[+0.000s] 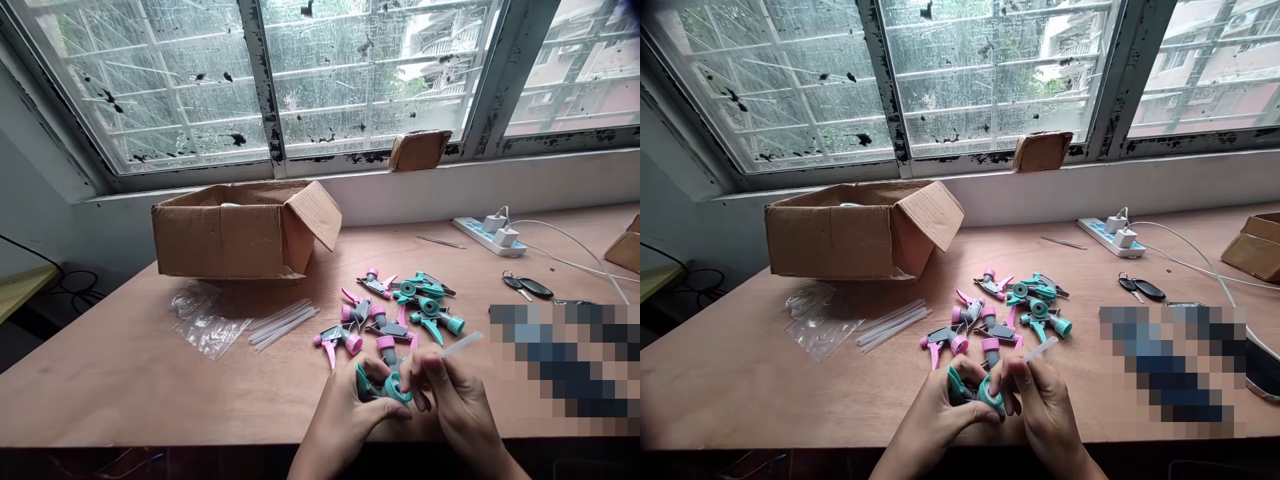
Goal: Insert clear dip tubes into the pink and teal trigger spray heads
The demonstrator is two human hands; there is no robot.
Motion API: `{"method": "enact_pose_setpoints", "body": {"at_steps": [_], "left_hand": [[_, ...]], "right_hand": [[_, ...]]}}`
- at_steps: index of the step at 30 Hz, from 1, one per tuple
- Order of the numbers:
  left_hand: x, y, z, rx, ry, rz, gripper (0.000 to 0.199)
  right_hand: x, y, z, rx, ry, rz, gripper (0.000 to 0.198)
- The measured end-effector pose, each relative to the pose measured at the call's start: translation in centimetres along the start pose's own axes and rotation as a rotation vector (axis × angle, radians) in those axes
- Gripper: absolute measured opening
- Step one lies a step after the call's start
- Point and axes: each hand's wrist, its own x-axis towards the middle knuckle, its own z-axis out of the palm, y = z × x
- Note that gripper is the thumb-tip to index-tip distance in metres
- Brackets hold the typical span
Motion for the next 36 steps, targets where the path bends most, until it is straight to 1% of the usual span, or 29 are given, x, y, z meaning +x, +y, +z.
{"method": "enact_pose_setpoints", "body": {"at_steps": [2, 6, 8, 10, 15, 20, 23, 25, 28, 29, 31, 33, 35, 36], "left_hand": [[0.0, -0.2, -0.1, 0.012, -0.007, 0.019, 0.034], [0.2, -0.8, -0.1, 0.020, -0.028, 0.053, 0.040], [0.2, -0.9, -0.1, -0.003, -0.024, 0.070, 0.040], [0.2, -1.0, 0.0, -0.025, -0.023, 0.087, 0.038], [0.2, -0.9, 0.2, -0.019, -0.036, 0.118, 0.033], [0.4, -1.1, 0.3, -0.033, -0.045, 0.156, 0.029], [0.4, -1.0, 0.3, -0.054, -0.052, 0.160, 0.031], [0.4, -0.8, 0.4, -0.055, -0.044, 0.146, 0.035], [0.4, -0.8, 0.4, -0.030, 0.022, 0.146, 0.037], [0.3, -0.8, 0.4, -0.021, 0.045, 0.153, 0.036], [0.3, -1.0, 0.4, -0.010, 0.061, 0.167, 0.035], [0.3, -1.2, 0.4, 0.001, 0.053, 0.177, 0.034], [0.3, -1.3, 0.3, 0.016, 0.047, 0.184, 0.033], [0.3, -1.3, 0.3, 0.020, 0.045, 0.188, 0.033]], "right_hand": [[0.1, 0.1, -0.3, 0.005, -0.035, -0.017, 0.037], [0.1, 0.1, -0.6, 0.034, -0.038, -0.044, 0.040], [0.1, 0.1, -0.6, 0.040, -0.064, -0.051, 0.039], [0.0, 0.0, -0.7, 0.022, -0.089, -0.059, 0.039], [0.1, 0.0, -0.9, -0.066, -0.086, -0.067, 0.038], [0.3, 0.2, -1.1, -0.029, -0.129, -0.030, 0.039], [0.6, 0.5, -1.4, 0.035, -0.178, 0.022, 0.038], [0.8, 0.6, -1.5, 0.084, -0.192, 0.058, 0.033], [1.0, 0.5, -1.6, 0.179, -0.111, 0.046, 0.016], [1.0, 0.3, -1.6, 0.223, -0.081, 0.035, 0.015], [0.9, -0.3, -1.6, 0.314, -0.068, 0.029, 0.018], [1.0, -1.2, -1.3, 0.388, -0.098, 0.031, 0.020], [1.4, -2.3, -0.6, 0.462, -0.103, 0.023, 0.015], [1.7, -2.9, -0.1, 0.499, -0.093, 0.020, 0.020]]}}
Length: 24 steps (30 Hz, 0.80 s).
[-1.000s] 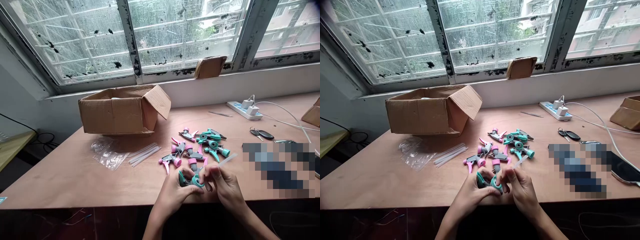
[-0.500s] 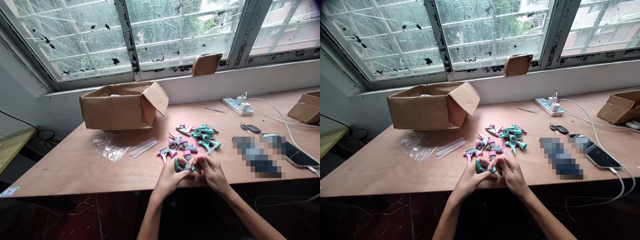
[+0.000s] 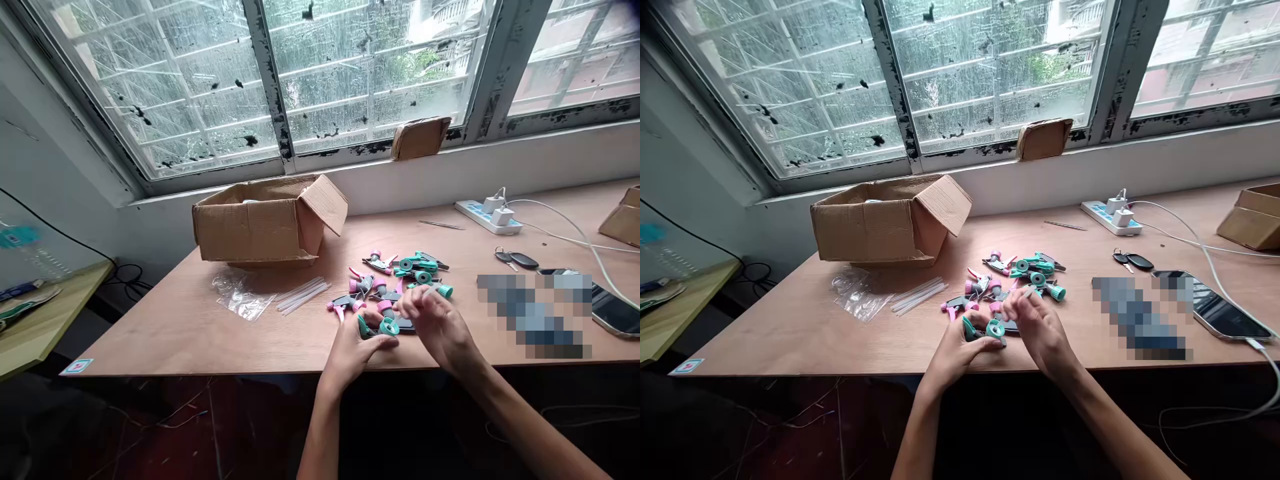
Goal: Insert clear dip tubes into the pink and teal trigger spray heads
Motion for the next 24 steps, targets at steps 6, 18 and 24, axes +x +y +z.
{"method": "enact_pose_setpoints", "body": {"at_steps": [6, 18, 24], "left_hand": [[0.2, -0.1, -0.1, -0.021, -0.022, 0.049, 0.030], [0.8, -1.3, -0.1, -0.032, -0.035, 0.135, 0.036], [0.8, -0.8, 0.0, -0.038, -0.036, 0.143, 0.039]], "right_hand": [[2.0, 0.2, 4.1, 0.070, 0.174, -0.028, 0.056], [3.0, 1.8, 4.3, 0.036, 0.292, -0.110, 0.059], [2.5, 2.2, 4.3, 0.061, 0.244, -0.087, 0.059]]}}
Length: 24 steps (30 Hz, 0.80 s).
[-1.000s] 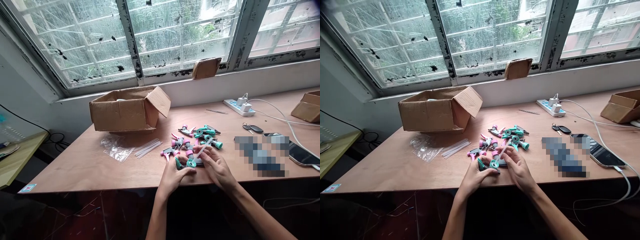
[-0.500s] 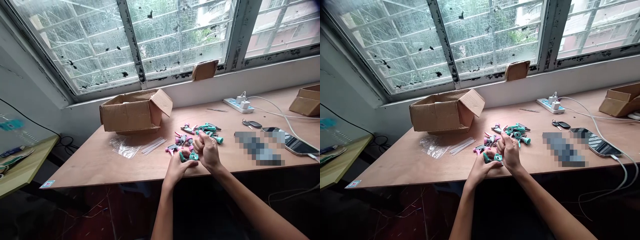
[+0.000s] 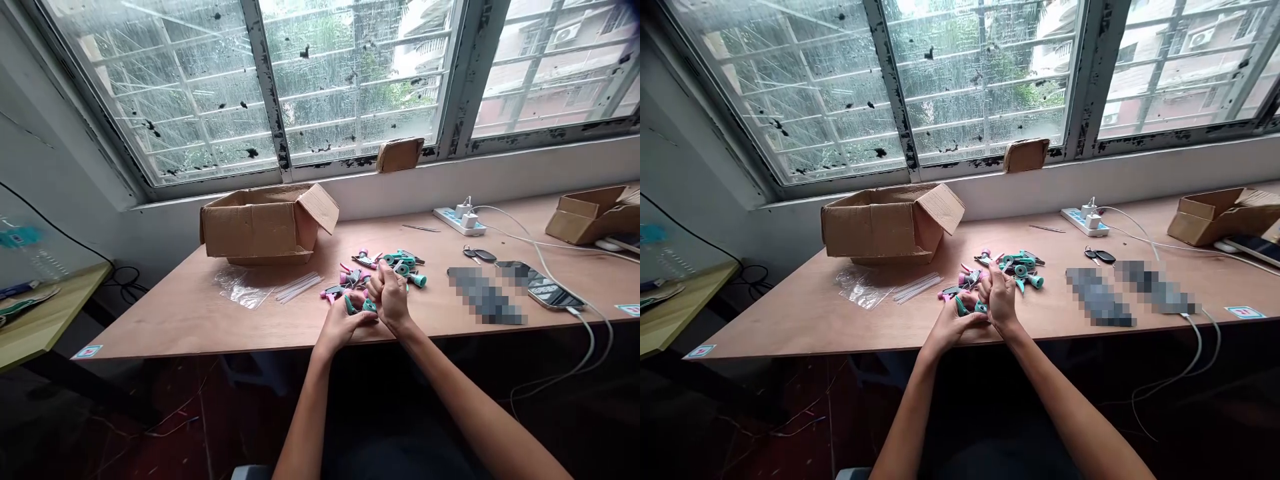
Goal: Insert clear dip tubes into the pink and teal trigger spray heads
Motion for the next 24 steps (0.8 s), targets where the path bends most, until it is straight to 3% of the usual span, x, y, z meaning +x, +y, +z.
{"method": "enact_pose_setpoints", "body": {"at_steps": [13, 17, 19, 21, 24], "left_hand": [[-0.3, 0.7, 0.0, -0.013, 0.008, -0.010, 0.043], [-0.5, 0.7, 0.6, -0.019, 0.043, 0.008, 0.044], [-0.9, 1.1, 0.2, -0.046, 0.130, 0.028, 0.044], [-1.5, 2.0, -1.5, -0.083, 0.286, 0.069, 0.046], [-2.9, 3.9, -7.0, -0.080, 0.642, 0.123, 0.046]], "right_hand": [[-0.1, 0.2, -1.5, -0.031, -0.218, 0.052, 0.060], [-0.4, 0.3, -2.7, -0.197, -0.307, -0.075, 0.050], [-0.4, 0.1, -3.6, -0.355, -0.355, -0.208, 0.037], [-0.1, -0.4, -4.8, -0.601, -0.373, -0.340, 0.055], [0.7, -0.9, -6.9, -1.039, -0.295, -0.522, 0.064]]}}
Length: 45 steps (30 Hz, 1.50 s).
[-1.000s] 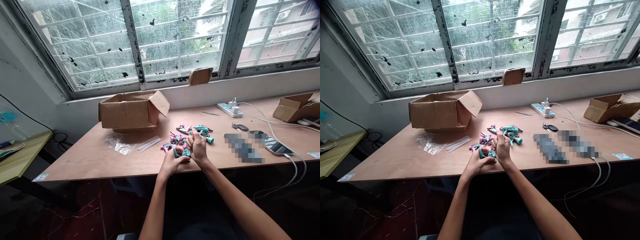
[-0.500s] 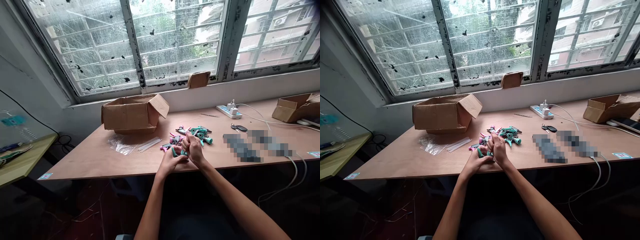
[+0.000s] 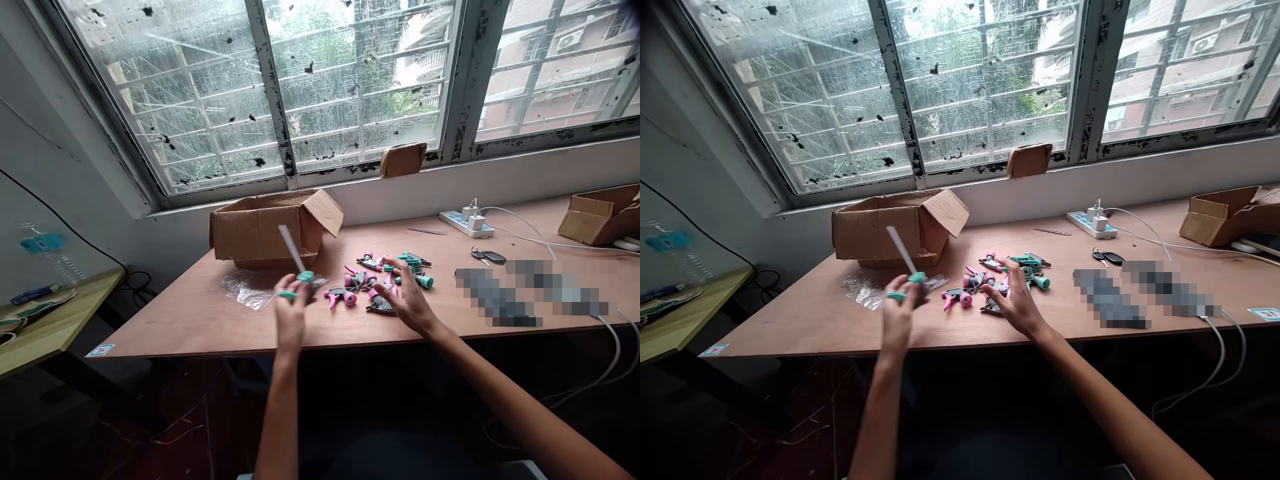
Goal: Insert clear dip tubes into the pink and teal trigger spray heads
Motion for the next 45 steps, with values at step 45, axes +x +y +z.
{"method": "enact_pose_setpoints", "body": {"at_steps": [45], "left_hand": [[3.3, -2.0, -0.8, 1.509, -0.293, 0.486, 0.033]], "right_hand": [[-1.1, 0.8, 0.2, -0.580, -0.169, -0.221, 0.045]]}}
